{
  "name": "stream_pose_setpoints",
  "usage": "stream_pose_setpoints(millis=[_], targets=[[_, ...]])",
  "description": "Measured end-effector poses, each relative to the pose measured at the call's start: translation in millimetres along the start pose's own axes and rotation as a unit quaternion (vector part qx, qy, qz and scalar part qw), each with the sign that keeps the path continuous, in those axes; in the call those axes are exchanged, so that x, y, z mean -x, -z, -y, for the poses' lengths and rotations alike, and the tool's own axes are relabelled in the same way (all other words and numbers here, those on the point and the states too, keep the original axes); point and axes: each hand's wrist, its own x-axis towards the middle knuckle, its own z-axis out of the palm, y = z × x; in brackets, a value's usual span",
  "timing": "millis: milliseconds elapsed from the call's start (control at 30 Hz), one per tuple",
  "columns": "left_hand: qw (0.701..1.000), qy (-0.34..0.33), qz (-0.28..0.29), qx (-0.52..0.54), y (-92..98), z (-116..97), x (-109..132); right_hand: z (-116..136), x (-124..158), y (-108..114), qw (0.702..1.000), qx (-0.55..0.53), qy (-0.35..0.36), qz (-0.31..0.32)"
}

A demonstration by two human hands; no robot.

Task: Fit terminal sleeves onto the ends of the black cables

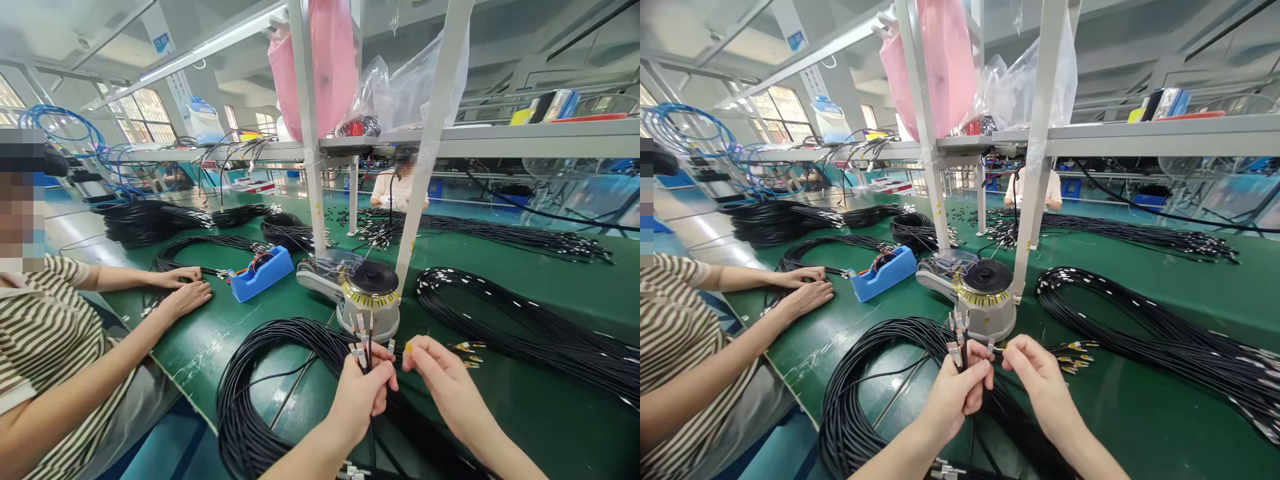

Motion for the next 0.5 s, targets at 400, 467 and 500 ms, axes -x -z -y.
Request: stream_pose_setpoints(millis=[400, 467, 500], targets=[[0.998, -0.024, 0.01, -0.057, 1.3, 3.6, 0.7, -3.2, 4.5, -11.0, 0.998, 0.008, 0.019, 0.062], [0.998, -0.02, 0.01, -0.065, 0.7, 2.9, 0.8, -0.7, 4.8, -11.6, 0.998, 0.014, 0.025, 0.06], [0.997, -0.019, 0.008, -0.068, 0.4, 2.7, 0.8, 0.4, 5.1, -12.1, 0.998, 0.014, 0.026, 0.058]])
